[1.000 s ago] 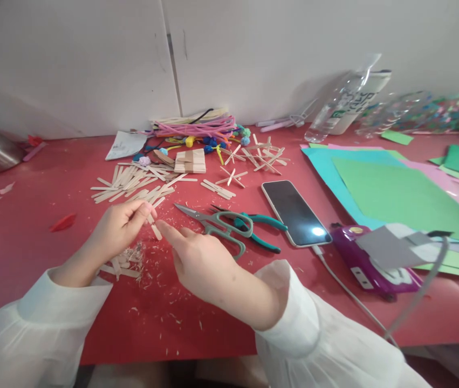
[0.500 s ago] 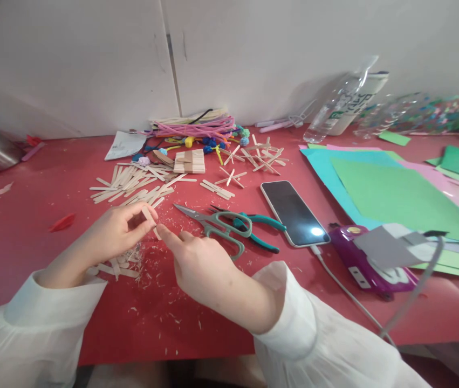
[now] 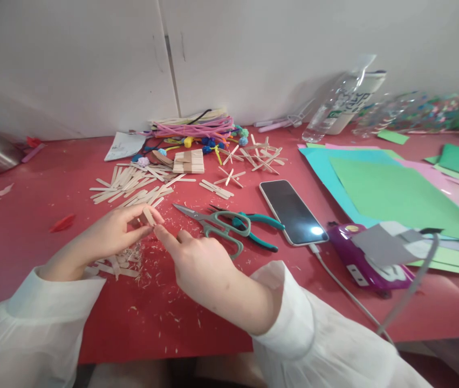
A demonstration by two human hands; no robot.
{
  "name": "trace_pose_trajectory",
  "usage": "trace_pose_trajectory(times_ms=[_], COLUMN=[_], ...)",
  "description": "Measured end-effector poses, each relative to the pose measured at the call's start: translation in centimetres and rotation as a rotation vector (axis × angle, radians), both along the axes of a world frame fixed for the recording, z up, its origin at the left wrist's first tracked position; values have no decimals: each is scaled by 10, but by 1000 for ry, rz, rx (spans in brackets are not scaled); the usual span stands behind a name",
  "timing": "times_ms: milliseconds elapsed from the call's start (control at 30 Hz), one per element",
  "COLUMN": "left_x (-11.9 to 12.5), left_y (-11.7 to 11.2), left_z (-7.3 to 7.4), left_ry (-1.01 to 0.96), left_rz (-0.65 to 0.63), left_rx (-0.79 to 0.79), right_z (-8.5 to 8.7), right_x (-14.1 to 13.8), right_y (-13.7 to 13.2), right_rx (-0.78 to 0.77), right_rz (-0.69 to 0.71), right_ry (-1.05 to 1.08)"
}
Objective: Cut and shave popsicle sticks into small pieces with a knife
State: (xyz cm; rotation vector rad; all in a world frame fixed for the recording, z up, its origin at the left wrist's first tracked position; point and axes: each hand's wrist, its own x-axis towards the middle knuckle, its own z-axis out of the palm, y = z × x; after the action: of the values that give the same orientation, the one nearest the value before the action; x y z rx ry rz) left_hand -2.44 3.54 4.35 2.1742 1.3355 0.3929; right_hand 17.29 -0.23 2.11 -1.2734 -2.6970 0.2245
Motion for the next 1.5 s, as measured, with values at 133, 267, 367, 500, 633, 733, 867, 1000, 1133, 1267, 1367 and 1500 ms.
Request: trace_pose_trajectory(times_ms=[133,267,367,500,633,733,867,1000,1133,1267,1367,1500], left_x=[-1,0,2,5,5,3,2,2,2,2,2,2], left_y=[1,2,2,2,2,3,3,3,2,2,2,3], left_z=[-1,-3,-3,-1,-3,-4,-6,-6,-5,-4,-4,-5], left_ry=[-39,-84,-75,-47,-35,-39,-43,-47,-66,-90,-90,-85], left_rz=[-13,-19,-9,11,7,7,12,4,7,8,1,4], left_rx=[-5,-3,2,10,2,-3,4,16,2,-12,-6,-13], right_z=[-1,-1,-2,1,4,5,4,-1,-4,-4,-3,-3], right_x=[0,1,0,-1,-1,-1,-1,-1,0,1,1,1], right_y=[1,1,2,3,3,3,3,1,-2,-1,0,0], right_rx=[-10,-59,-105,-215,-366,-438,-524,-296,-103,-72,-88,-111], right_rz=[-5,1,1,-11,-57,-67,-91,-45,-34,-25,-19,-16], right_ry=[34,99,156,277,432,560,602,439,262,227,249,273])
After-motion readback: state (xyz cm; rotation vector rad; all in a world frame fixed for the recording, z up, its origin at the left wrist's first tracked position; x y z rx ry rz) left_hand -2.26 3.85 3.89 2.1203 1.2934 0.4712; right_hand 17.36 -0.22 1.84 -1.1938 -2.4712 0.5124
